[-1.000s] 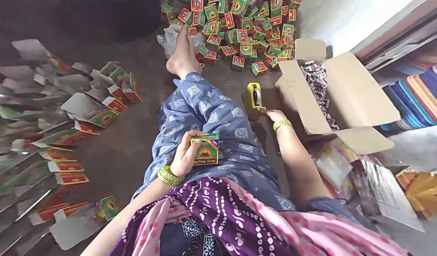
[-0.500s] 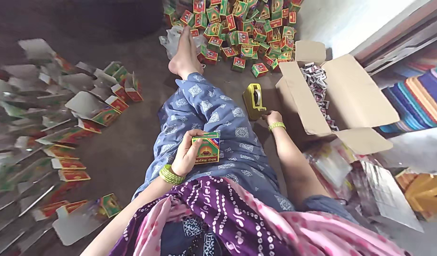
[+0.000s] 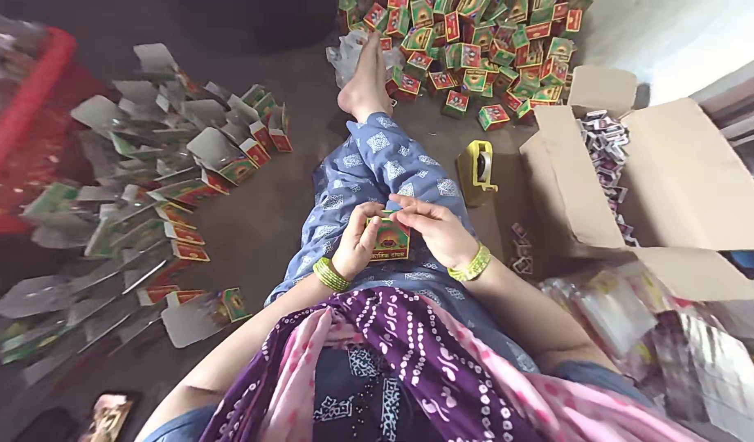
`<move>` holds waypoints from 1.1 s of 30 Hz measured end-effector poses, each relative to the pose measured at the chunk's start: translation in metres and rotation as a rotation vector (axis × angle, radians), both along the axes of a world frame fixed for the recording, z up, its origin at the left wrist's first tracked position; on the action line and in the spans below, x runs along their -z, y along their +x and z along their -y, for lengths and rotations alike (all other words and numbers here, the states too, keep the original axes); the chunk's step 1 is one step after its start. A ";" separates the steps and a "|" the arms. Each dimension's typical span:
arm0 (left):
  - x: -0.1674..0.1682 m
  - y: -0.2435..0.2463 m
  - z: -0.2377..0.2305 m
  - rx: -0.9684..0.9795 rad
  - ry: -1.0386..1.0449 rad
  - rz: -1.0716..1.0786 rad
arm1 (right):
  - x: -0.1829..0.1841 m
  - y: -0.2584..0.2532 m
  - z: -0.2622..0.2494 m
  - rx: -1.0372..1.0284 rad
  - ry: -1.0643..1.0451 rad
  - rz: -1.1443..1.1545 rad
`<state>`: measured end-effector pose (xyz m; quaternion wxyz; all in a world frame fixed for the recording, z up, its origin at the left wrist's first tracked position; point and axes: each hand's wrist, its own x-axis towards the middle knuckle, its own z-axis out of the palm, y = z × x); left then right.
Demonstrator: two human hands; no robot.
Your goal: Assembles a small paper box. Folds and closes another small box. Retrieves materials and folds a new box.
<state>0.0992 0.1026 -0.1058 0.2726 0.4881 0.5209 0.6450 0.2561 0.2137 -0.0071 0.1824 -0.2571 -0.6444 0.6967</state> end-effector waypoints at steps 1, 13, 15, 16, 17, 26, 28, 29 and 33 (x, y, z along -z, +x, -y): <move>0.000 0.000 0.001 0.008 0.007 -0.001 | 0.002 -0.004 0.003 0.007 -0.028 0.025; -0.003 0.002 0.004 0.079 -0.006 0.010 | 0.026 -0.017 0.004 0.229 -0.044 0.172; -0.005 0.001 0.007 0.102 -0.040 -0.081 | 0.025 -0.017 0.001 0.245 -0.005 0.206; -0.008 0.000 0.008 0.113 -0.055 -0.117 | 0.026 -0.017 0.000 0.247 0.025 0.194; -0.010 -0.001 0.009 0.122 -0.068 -0.140 | 0.028 -0.016 -0.001 0.224 0.074 0.165; -0.040 -0.049 0.065 -0.049 -0.421 -0.225 | 0.042 -0.004 0.009 -0.106 0.456 0.109; -0.047 -0.074 0.097 -0.273 -0.569 -0.413 | 0.042 -0.004 0.008 -0.097 0.421 0.104; -0.048 -0.088 0.117 -0.387 -0.691 -0.504 | 0.042 -0.004 0.008 -0.094 0.405 0.107; -0.060 -0.131 0.194 -0.711 -1.398 -0.512 | 0.041 -0.004 0.005 -0.150 0.435 0.155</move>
